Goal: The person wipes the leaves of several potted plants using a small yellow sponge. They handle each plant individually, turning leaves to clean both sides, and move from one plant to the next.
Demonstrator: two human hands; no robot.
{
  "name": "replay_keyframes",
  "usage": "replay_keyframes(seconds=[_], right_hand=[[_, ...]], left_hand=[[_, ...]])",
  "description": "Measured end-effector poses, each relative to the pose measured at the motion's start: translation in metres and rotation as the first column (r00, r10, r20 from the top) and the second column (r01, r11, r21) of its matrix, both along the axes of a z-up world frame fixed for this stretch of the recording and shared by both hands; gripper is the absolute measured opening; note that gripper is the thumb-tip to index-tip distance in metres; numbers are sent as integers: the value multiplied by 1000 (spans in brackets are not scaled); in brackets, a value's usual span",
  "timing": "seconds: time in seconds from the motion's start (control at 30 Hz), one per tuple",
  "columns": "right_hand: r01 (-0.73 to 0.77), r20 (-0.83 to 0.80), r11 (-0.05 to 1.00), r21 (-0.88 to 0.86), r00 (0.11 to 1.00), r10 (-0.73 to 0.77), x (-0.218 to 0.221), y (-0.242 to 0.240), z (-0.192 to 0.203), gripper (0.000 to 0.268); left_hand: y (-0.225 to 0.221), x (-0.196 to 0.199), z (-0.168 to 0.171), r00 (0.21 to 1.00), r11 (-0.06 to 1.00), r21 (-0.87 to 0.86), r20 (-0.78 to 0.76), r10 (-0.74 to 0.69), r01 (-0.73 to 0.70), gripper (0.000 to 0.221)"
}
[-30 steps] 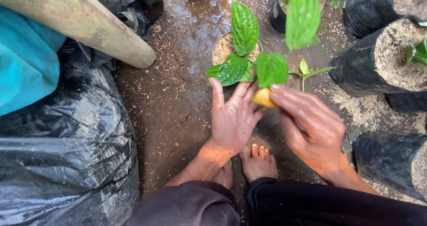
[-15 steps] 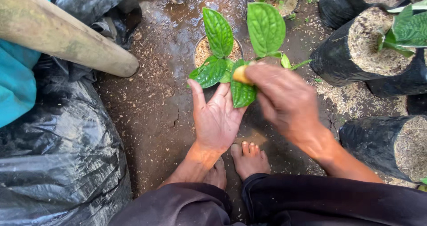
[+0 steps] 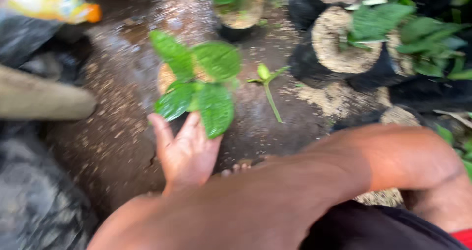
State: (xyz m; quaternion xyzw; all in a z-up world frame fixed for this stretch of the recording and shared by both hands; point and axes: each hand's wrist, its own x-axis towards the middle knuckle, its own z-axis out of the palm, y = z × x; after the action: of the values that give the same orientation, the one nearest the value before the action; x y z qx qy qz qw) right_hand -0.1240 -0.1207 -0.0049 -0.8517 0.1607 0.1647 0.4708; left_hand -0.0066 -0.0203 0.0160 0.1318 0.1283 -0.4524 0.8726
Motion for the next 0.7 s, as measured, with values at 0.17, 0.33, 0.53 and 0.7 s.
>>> replay_keyframes(seconds=[0.17, 0.33, 0.53, 0.7], right_hand=[[-64, -560, 934, -353, 813, -156, -58, 69, -130, 72], [-41, -499, 999, 4, 866, 38, -60, 5, -59, 56], [-284, 415, 389, 877, 855, -312, -18, -154, 59, 19], [184, 479, 804, 566, 720, -502, -11, -131, 84, 20]], left_hand=[[6, 0, 6, 996, 998, 62, 92, -19, 14, 111], [6, 0, -2, 994, 998, 4, 90, -56, 56, 113], [13, 3, -7, 983, 995, 80, 169, -68, 55, 113], [6, 0, -9, 977, 995, 83, 199, -78, 62, 108]])
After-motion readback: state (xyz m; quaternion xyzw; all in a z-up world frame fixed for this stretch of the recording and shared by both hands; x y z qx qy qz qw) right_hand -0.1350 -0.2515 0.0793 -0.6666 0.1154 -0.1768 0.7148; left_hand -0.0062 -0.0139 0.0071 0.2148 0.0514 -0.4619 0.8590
